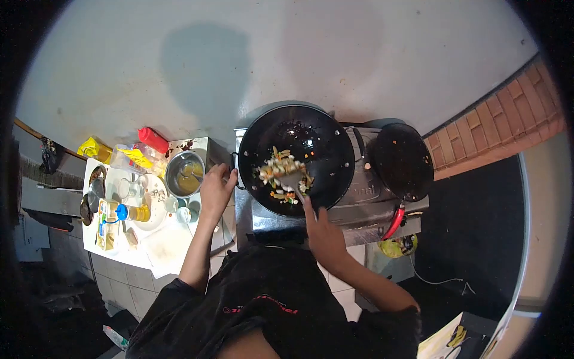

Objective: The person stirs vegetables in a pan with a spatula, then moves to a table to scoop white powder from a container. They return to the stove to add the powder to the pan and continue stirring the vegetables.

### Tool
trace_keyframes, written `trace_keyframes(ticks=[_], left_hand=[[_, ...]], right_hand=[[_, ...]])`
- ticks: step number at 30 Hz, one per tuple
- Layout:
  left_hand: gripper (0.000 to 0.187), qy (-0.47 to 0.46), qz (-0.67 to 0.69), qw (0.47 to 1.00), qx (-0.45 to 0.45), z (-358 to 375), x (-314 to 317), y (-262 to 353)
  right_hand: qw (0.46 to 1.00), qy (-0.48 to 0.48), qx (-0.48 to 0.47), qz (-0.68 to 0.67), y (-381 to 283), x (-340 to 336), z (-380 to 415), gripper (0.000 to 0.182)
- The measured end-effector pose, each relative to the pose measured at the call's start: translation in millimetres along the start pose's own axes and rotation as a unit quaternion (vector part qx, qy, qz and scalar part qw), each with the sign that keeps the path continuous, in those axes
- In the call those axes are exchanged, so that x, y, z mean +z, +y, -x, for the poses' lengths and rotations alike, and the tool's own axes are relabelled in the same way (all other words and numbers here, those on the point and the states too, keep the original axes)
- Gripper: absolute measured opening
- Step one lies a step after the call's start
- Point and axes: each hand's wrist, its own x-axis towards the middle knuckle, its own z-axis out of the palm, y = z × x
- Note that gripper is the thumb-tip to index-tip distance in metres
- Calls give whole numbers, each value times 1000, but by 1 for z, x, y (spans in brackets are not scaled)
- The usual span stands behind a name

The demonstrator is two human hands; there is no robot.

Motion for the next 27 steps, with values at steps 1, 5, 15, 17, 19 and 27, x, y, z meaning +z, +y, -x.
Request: trace_keyframes(ticks=[1,5,15,17,19,27], left_hand=[[31,0,2,1000,0,0,0,1],[33,-4,-6,1000,-8,-1,-1,0],[32,-11,3,1000,-1,-5,-1,0],[32,-15,-4,1000,2,-5,-2,0],[31,-20,-10,1000,10,-6,-3,1],[33,-25,-5,1000,8,-8,3,-6]], right_hand=[[999,43,-1,-4,6,2,-11,72],[991,111,34,-66,-2,-37,23,55],[990,105,52,-72,13,-27,-20,43],[992,102,57,-44,20,-66,-34,31],[993,83,89,4,31,-101,-59,21],[993,-15,40,109,88,-108,-194,24]])
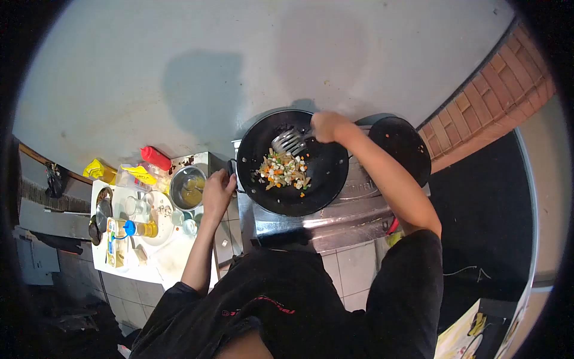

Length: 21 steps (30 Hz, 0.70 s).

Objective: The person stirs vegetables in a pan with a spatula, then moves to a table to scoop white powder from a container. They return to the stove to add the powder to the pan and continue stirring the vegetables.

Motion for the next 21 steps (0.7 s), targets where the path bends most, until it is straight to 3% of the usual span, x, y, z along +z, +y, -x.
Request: trace_keyframes(ticks=[2,5,7,10,11,14,15,17,19,21], left_hand=[[33,-1,-4,1000,-4,1,-1,-2],[32,1,0,1000,-12,2,-1,-2],[32,-5,-1,1000,-6,3,-1,-1],[32,6,15,1000,-8,4,-2,2],[32,5,15,1000,-5,3,-2,3],[32,-2,5,1000,-17,2,-4,2],[32,2,1,1000,-8,2,-4,1],[32,7,-2,1000,0,2,-4,-1],[33,-9,1,1000,-10,2,-2,-2],[33,-2,9,1000,-7,2,-1,-2]], right_hand=[[975,-31,-186,-119,0,20,0,25],[963,50,-252,-79,-6,-4,18,22],[969,63,-236,-34,-9,-17,18,23],[939,233,-249,33,-12,-9,2,24],[940,234,-246,33,-13,-2,-1,24],[913,167,-370,-33,-12,10,-3,27],[913,166,-371,-33,-11,8,3,27],[928,63,-366,20,-11,-11,23,27],[927,66,-367,21,-12,-27,36,22],[957,99,-257,92,-13,-34,39,22]])
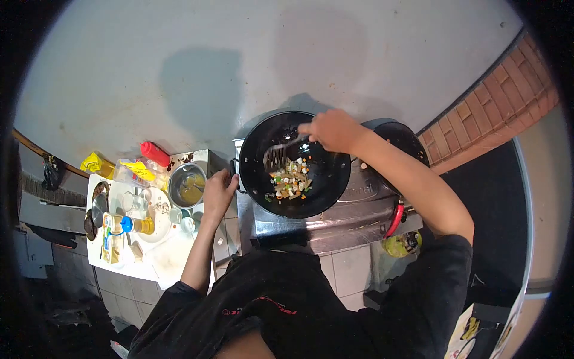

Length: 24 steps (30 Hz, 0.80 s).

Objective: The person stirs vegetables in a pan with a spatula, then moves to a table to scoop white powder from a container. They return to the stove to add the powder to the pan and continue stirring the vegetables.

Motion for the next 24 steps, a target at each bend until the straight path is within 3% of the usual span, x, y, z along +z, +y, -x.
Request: trace_keyframes(ticks=[4,7,9,10,12,14,16,20,24], left_hand=[[35,-12,-7,1000,-9,-2,-4,6],[35,-9,-5,1000,2,-3,-3,4],[35,-9,-4,1000,3,-3,1,-1],[35,-6,-2,1000,2,-4,2,-2],[35,0,3,1000,4,-5,1,-3],[35,8,11,1000,-2,-3,1,-4],[34,8,19,1000,-7,-2,-1,-2],[32,-14,32,999,-22,-1,-2,-3],[32,-6,38,999,-14,0,-3,-1]], right_hand=[[993,98,59,38,11,16,-11,19],[986,26,137,87,13,24,-24,18],[965,-183,183,40,9,30,-31,19],[965,-184,184,40,12,43,-28,19],[957,-198,82,-195,19,67,-16,24],[957,-152,119,-215,-10,43,11,25],[974,-56,83,-201,-30,40,42,33],[982,-24,155,-102,-106,13,98,57],[967,-66,202,-138,-146,45,107,59]])
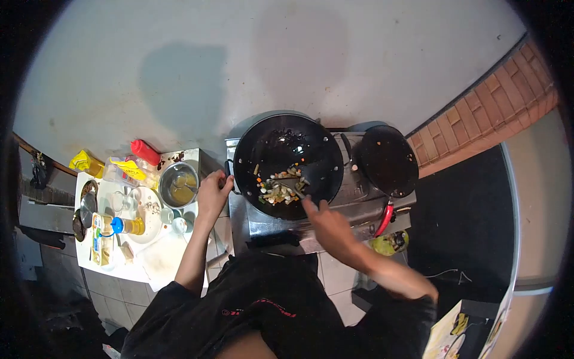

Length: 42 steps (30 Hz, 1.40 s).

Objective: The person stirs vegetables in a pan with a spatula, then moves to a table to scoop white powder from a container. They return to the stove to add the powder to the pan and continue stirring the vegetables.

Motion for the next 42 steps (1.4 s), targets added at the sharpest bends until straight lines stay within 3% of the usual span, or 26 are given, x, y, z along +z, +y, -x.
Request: trace_keyframes(ticks=[2,6,9,13,15,19,24,28,31,34,38,42], left_hand=[[32,-5,4,1000,-3,1,0,1],[33,-12,0,1000,18,0,-1,0],[33,-15,1,1000,8,-1,-1,3],[34,-4,-13,1000,13,2,2,-1],[34,-12,-16,1000,12,0,0,0],[34,-22,-27,999,-5,1,-2,4],[34,-14,-25,1000,-6,2,-1,8],[34,-19,-30,999,-27,6,1,9],[34,-30,-50,997,-45,9,0,13],[35,-14,-68,996,-60,11,6,14],[34,-5,-102,992,-73,12,7,17],[32,-17,-138,987,-79,13,3,26]], right_hand=[[999,49,16,-16,-4,11,-10,60],[997,28,63,-32,-22,-31,27,64],[997,10,65,-29,-34,-21,48,64],[997,-4,70,-37,-23,11,8,64],[995,58,76,-22,-7,11,-10,64],[995,56,80,-18,-21,-45,31,65],[993,-62,94,-19,-41,-39,42,66],[996,-21,87,-27,-31,-17,0,65],[997,5,64,-50,-39,-31,18,64],[996,-34,17,-77,-43,-36,27,63],[999,-7,7,-50,-16,-17,-19,46],[997,55,-45,9,37,-59,-67,32]])
